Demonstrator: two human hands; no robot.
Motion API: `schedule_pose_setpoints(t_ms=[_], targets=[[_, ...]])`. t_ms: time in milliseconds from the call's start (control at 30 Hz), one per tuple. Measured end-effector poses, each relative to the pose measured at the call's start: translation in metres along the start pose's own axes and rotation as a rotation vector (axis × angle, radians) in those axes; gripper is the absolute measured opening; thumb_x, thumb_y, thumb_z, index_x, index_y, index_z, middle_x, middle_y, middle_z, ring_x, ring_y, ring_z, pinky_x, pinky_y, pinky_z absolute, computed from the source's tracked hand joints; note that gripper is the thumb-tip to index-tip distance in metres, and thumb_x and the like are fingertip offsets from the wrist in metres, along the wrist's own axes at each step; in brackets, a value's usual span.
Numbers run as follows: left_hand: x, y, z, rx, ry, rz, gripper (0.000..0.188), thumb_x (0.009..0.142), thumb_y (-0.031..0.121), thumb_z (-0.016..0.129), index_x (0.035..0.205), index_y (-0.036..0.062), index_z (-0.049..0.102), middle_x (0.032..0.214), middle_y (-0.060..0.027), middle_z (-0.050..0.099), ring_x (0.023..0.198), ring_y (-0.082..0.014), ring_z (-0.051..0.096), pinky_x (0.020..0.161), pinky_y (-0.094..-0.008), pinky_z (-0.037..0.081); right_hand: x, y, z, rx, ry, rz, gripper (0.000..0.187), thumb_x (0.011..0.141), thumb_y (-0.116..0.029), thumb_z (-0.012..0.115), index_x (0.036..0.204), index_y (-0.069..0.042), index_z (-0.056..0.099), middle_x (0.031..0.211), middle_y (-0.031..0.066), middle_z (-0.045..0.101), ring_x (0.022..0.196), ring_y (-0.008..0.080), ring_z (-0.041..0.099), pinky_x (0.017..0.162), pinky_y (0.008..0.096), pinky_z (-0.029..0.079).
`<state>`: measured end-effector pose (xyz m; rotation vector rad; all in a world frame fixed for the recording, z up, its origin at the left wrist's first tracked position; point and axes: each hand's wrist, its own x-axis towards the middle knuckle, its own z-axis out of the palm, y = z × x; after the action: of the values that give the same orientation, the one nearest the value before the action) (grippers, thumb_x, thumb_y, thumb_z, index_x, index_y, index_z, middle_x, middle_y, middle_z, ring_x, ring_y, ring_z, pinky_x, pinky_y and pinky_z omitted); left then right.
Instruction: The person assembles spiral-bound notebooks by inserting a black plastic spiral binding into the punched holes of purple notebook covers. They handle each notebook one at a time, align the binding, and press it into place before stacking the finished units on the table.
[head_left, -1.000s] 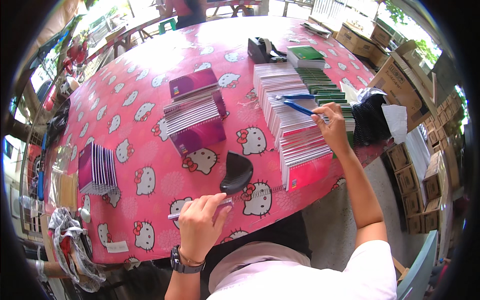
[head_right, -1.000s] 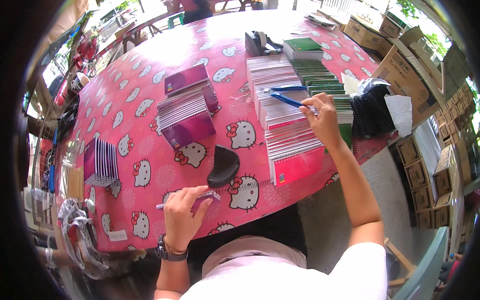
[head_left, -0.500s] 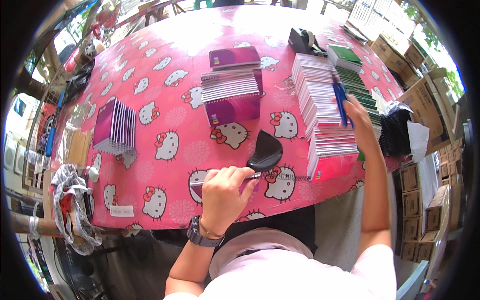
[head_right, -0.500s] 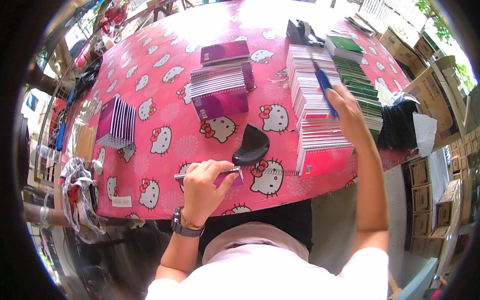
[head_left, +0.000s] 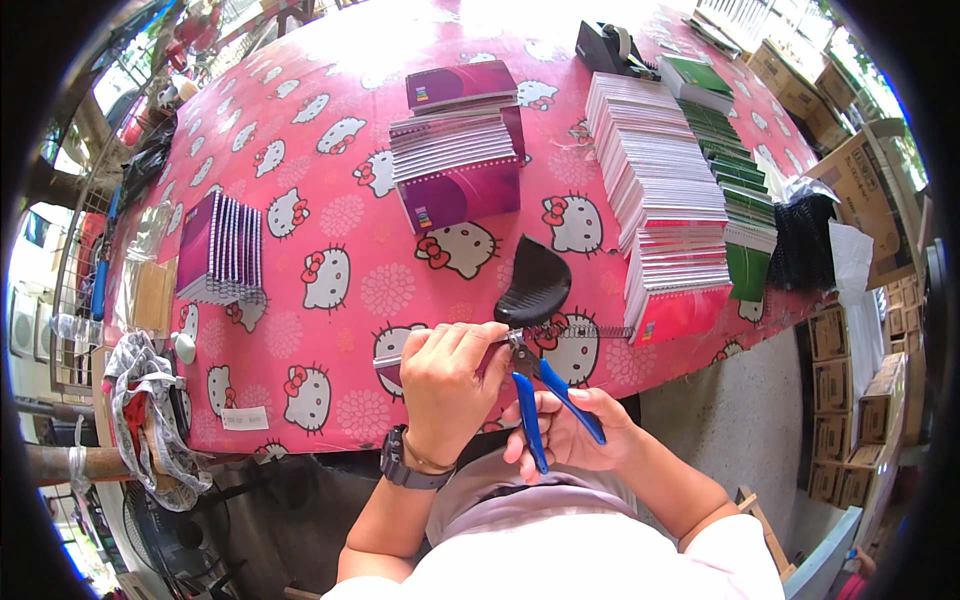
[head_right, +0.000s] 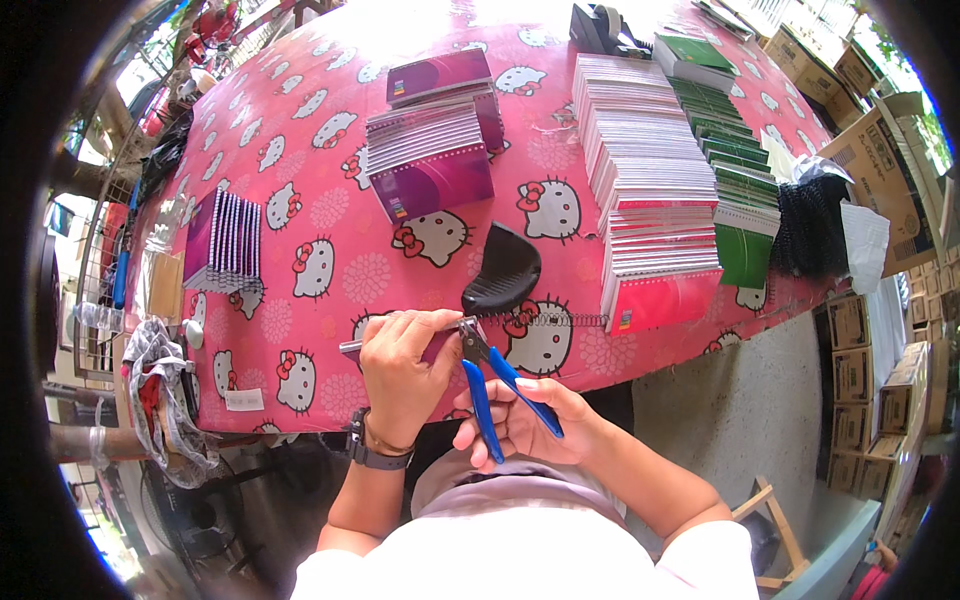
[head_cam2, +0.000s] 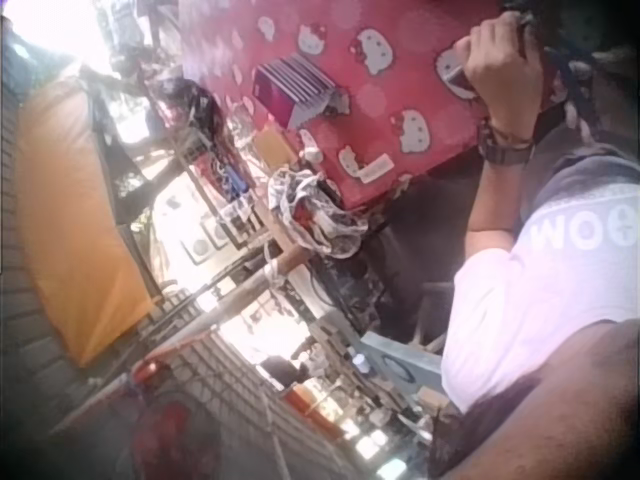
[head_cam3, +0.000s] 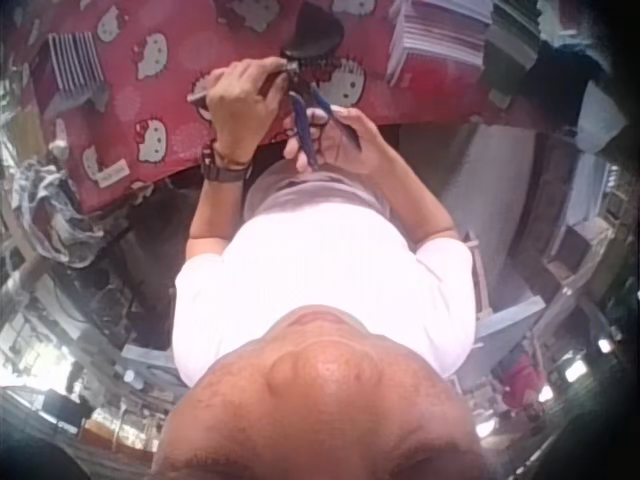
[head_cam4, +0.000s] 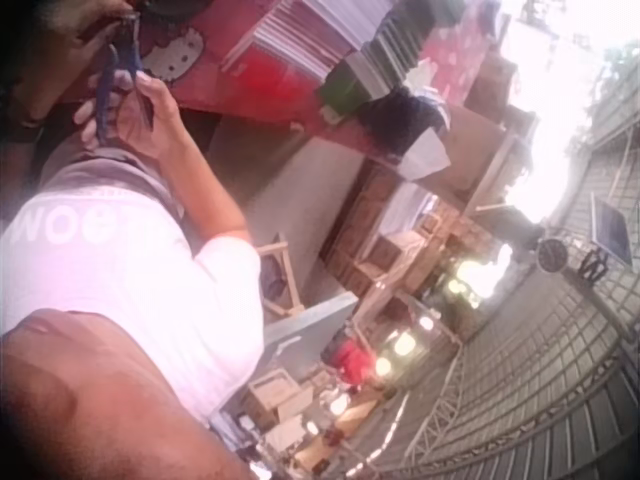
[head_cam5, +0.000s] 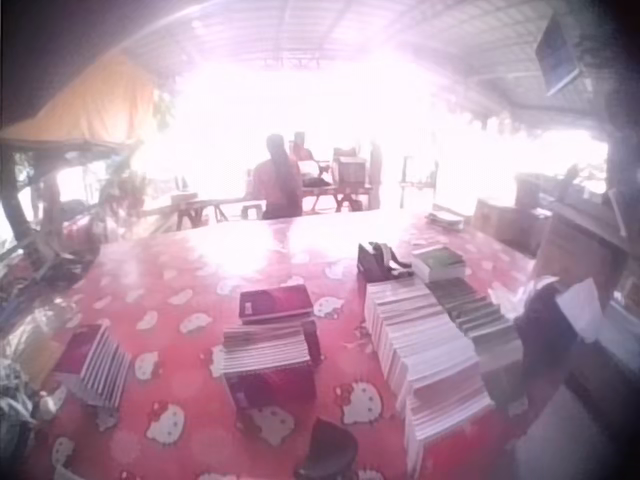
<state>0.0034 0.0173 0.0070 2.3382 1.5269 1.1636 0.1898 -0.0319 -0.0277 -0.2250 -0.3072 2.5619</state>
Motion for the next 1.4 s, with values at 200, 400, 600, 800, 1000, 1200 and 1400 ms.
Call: schedule_pose_setpoints(t_ms=[200, 400, 600, 800, 1000, 1200, 1400], targets=[[0.001, 0.001, 0.0, 0.004, -0.003, -0.016, 0.019, 0.07, 0.012, 0.074, 0.087, 0.0096, 0.066, 0.077, -0.0039, 0.065, 0.073, -0.0208, 0.062, 0.071, -0.0335, 0.041, -0.001, 0.009, -0.002, 0.106, -0.075, -0.011, 0.069, 0.091, -0.05, 0.042, 0.135, 0.002, 0.041, 0.118, 0.027, 0.056, 0.098, 0.0339, 0.063, 0.095, 0.0466, 0.043], [0.0, 0.003, -0.001, 0.006, -0.029, -0.044, 0.017, 0.071, 0.012, 0.073, 0.087, 0.0096, 0.068, 0.079, -0.0046, 0.066, 0.075, -0.0225, 0.063, 0.072, -0.0339, 0.042, 0.002, 0.015, -0.011, 0.121, -0.136, -0.032, 0.069, 0.09, -0.05, 0.042, 0.135, 0.001, 0.04, 0.12, 0.0275, 0.056, 0.098, 0.0342, 0.063, 0.095, 0.0467, 0.042], [0.001, 0.005, 0.003, -0.018, -0.024, 0.033, 0.019, 0.069, 0.01, 0.073, 0.087, 0.0103, 0.066, 0.076, -0.0033, 0.064, 0.071, -0.0198, 0.061, 0.069, -0.0327, 0.041, -0.001, 0.016, -0.008, 0.098, -0.078, -0.075, 0.067, 0.09, -0.049, 0.044, 0.134, 0.001, 0.042, 0.119, 0.0257, 0.057, 0.098, 0.0327, 0.063, 0.094, 0.0454, 0.042], [0.003, 0.011, 0.008, -0.066, -0.066, 0.074, 0.019, 0.069, 0.009, 0.073, 0.087, 0.0104, 0.066, 0.076, -0.0026, 0.065, 0.071, -0.0192, 0.061, 0.07, -0.0324, 0.042, -0.006, 0.029, -0.016, 0.231, -0.084, -0.186, 0.063, 0.093, -0.052, 0.042, 0.127, 0.0, 0.049, 0.095, 0.018, 0.061, 0.079, 0.0261, 0.062, 0.077, 0.0375, 0.047], [0.007, 0.021, 0.012, -0.114, -0.122, 0.116, 0.018, 0.071, 0.013, 0.074, 0.087, 0.0105, 0.066, 0.077, -0.0019, 0.066, 0.071, -0.019, 0.062, 0.069, -0.0323, 0.041, -0.018, 0.035, -0.009, 0.175, -0.06, -0.339, 0.062, 0.093, -0.055, 0.043, 0.116, 0.002, 0.052, 0.077, 0.0138, 0.056, 0.064, 0.02, 0.053, 0.06, 0.0303, 0.044], [0.005, 0.019, 0.009, -0.061, -0.173, 0.106, 0.021, 0.073, 0.015, 0.075, 0.092, 0.0111, 0.066, 0.079, -0.0013, 0.066, 0.07, -0.0187, 0.06, 0.067, -0.032, 0.041, -0.054, -0.067, 0.012, -0.415, 0.24, -1.032, 0.065, 0.089, -0.055, 0.051, 0.117, 0.003, 0.049, 0.089, 0.0198, 0.06, 0.077, 0.027, 0.063, 0.066, 0.0336, 0.053], [0.006, 0.02, -0.006, -0.07, -0.251, 0.184, 0.016, 0.079, 0.018, 0.07, 0.093, 0.0117, 0.066, 0.088, -0.0024, 0.066, 0.08, -0.0201, 0.059, 0.071, -0.0333, 0.038, -0.093, -0.222, -0.007, -1.778, 1.489, -1.372, 0.054, 0.087, -0.043, 0.061, 0.117, 0.001, 0.053, 0.104, 0.0156, 0.061, 0.094, 0.0275, 0.059, 0.086, 0.0358, 0.045]])
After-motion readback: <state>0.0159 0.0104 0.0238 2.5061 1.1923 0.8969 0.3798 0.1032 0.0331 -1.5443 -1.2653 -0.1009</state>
